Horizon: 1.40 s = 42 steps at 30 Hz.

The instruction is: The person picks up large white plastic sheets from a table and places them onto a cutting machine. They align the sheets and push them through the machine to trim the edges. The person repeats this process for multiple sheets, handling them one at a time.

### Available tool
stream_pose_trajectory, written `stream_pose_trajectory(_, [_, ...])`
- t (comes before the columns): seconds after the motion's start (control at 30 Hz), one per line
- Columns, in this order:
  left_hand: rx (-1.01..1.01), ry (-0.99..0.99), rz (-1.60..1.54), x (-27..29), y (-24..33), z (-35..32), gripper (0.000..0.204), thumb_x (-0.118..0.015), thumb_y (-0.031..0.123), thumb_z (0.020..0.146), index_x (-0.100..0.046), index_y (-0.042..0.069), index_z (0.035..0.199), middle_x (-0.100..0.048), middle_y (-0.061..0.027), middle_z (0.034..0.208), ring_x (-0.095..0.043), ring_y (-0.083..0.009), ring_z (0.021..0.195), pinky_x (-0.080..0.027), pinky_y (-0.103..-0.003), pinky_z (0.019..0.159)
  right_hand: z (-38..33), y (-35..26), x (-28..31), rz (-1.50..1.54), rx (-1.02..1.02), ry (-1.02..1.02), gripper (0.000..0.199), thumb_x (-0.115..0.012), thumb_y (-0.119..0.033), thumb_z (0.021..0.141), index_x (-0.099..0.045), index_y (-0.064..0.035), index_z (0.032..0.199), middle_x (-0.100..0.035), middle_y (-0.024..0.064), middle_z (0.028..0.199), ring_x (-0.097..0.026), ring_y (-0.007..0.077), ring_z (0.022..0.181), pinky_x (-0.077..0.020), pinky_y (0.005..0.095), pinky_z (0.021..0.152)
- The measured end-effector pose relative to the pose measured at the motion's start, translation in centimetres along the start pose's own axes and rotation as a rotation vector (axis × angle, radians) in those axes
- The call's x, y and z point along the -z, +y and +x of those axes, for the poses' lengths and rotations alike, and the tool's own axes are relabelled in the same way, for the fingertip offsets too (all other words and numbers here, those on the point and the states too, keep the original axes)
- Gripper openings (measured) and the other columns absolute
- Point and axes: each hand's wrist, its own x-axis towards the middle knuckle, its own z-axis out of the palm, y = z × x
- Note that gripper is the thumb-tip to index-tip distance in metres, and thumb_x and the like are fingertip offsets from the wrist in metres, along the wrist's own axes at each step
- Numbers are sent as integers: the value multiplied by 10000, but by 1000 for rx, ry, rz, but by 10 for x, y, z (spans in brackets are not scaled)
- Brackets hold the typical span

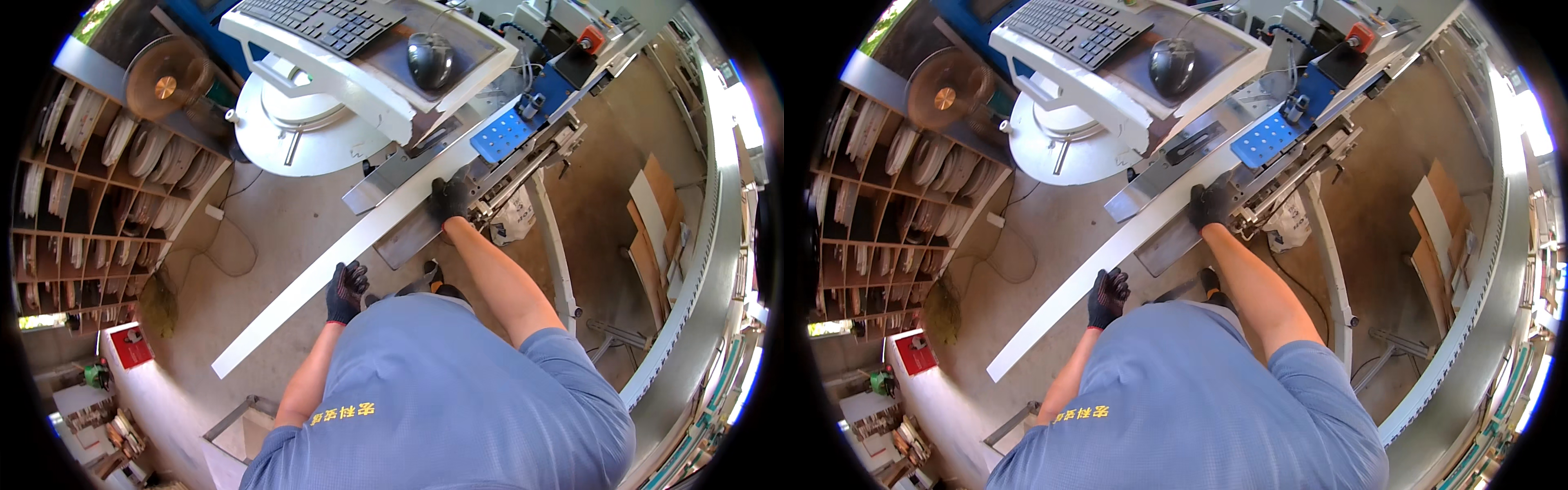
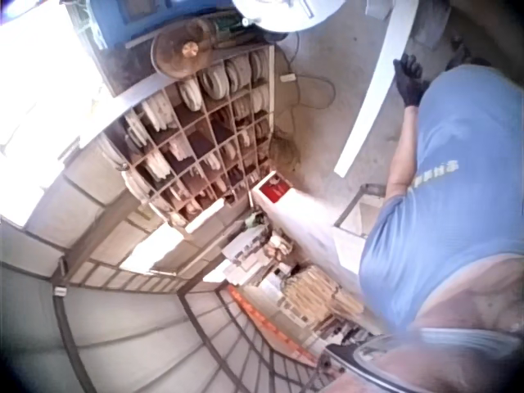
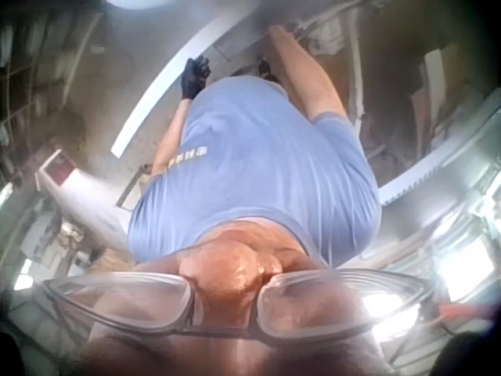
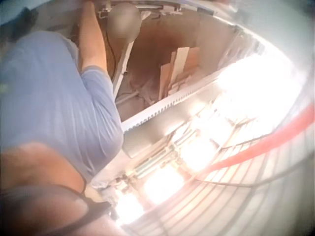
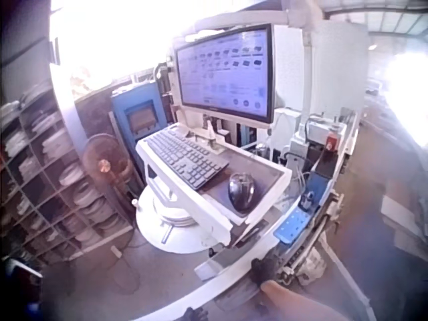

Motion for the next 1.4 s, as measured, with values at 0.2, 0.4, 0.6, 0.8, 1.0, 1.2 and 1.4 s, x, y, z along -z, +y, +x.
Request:
stream_pose_trajectory(0.2, [-35,-104,-30,27,-6,10,446,-555,438,954,-591,2,1041,-591,-76,867,-492,-134,672,-385,-263,603,6,5,-8,6,-96,-45,906,-540,-336,805,-113,119,1461,-394,348,1375,-400,442,1286,-349,447,1065])
stream_pose_trajectory(0.4, [-24,-20,2,3,-1,0,345,-533,417,968,-473,95,864,-380,3,744,-367,-106,618,-317,-248,573,0,-7,5,-36,-150,-127,918,-532,-318,816,-58,151,1447,-481,338,1286,-491,422,1188,-387,433,1020])
stream_pose_trajectory(0.6, [-64,-28,-14,23,-4,3,452,-549,436,957,-584,-10,1018,-583,-82,845,-478,-135,656,-376,-264,586,-1,-9,4,-114,-66,-56,925,-509,-325,839,-4,173,1433,-649,271,874,-634,379,856,-492,438,809])
stream_pose_trajectory(0.8, [-96,132,18,11,-2,-6,463,-562,431,952,-593,-22,1043,-602,-93,839,-498,-143,661,-397,-266,603,-3,-9,0,-95,-14,-39,912,-494,-318,846,2,186,1423,-655,258,802,-649,371,776,-510,432,752])
stream_pose_trajectory(1.0, [-93,127,9,12,-2,-6,458,-570,425,949,-588,-25,1035,-590,-94,832,-485,-140,653,-390,-257,593,-9,-21,12,-25,-14,-15,843,-513,-244,837,-84,232,1385,-625,323,814,-622,425,770,-489,473,676])
stream_pose_trajectory(1.2, [-62,-78,-58,26,-2,1,445,-559,426,955,-573,-16,1007,-553,-73,803,-430,-120,610,-358,-253,568,-12,-22,13,-20,3,17,860,-535,-254,829,-88,205,1402,-633,321,839,-631,433,793,-505,463,695])
stream_pose_trajectory(1.4, [-61,-33,-56,26,-3,1,433,-553,414,962,-576,-16,999,-555,-74,801,-426,-121,603,-356,-251,566,-8,-23,13,-147,20,43,876,-550,-265,824,-93,204,1407,-627,316,979,-619,416,914,-492,468,797])
